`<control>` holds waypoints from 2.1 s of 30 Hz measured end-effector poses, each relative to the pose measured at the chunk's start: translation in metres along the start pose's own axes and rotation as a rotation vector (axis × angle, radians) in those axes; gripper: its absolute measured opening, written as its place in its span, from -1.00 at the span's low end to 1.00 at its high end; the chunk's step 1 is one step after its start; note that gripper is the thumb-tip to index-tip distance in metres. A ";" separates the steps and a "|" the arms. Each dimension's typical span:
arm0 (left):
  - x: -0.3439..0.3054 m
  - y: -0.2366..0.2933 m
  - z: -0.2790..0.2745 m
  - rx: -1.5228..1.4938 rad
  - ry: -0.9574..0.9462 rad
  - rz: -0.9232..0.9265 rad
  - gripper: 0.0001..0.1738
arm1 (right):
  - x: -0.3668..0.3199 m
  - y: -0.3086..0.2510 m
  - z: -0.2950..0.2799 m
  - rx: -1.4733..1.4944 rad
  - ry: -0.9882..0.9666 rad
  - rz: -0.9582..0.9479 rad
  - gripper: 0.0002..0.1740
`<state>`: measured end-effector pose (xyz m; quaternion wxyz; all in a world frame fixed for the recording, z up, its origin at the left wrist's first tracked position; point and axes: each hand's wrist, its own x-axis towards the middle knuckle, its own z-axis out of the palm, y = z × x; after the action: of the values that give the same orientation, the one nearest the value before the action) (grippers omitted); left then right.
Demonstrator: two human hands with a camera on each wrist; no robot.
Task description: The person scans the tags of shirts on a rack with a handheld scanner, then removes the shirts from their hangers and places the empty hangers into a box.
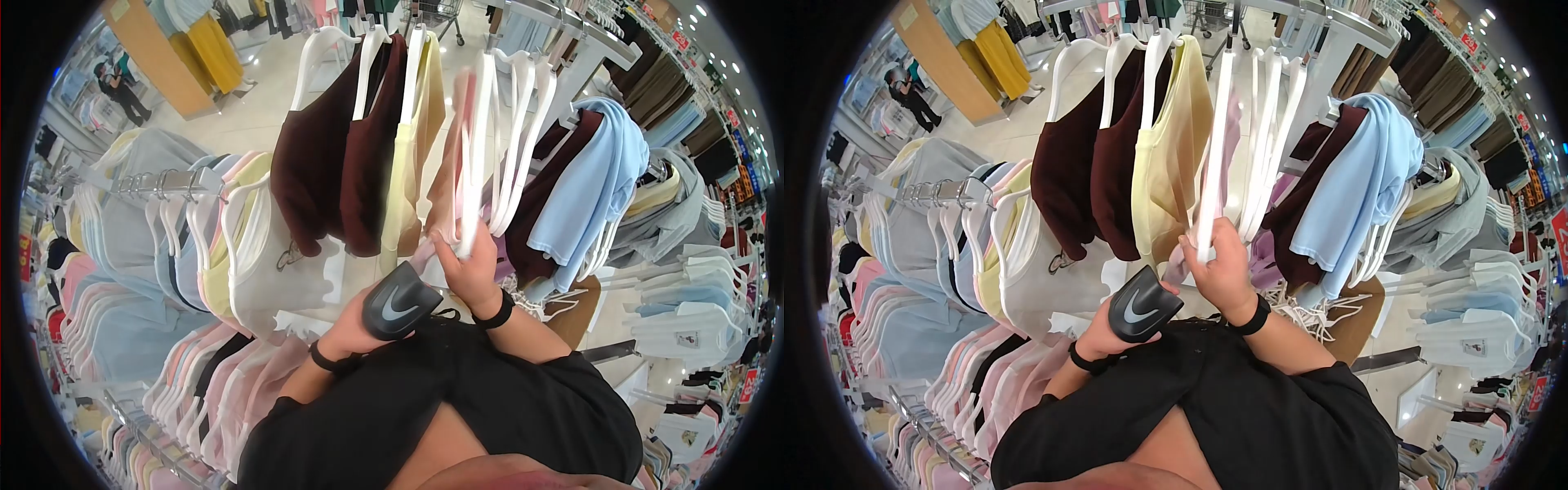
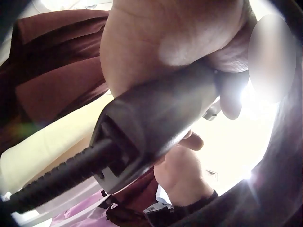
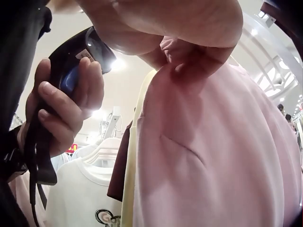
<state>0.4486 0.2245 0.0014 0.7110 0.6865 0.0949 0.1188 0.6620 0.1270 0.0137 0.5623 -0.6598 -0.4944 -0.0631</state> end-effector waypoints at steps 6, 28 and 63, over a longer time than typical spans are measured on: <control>0.006 0.003 0.005 -0.006 -0.016 0.016 0.00 | -0.019 0.023 0.001 0.116 -0.043 0.104 -0.71; 0.020 0.009 0.016 -0.022 -0.218 -0.016 -0.01 | -0.020 -0.012 -0.096 0.800 -0.477 0.358 -0.82; 0.019 0.031 0.037 -0.166 -0.272 0.002 -0.02 | 0.047 -0.010 -0.274 0.916 0.256 -0.113 -0.48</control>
<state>0.4770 0.1960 0.0348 0.7716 0.6352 -0.0129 0.0330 0.8082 -0.0674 0.1494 0.8473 -0.3029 -0.4334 0.0502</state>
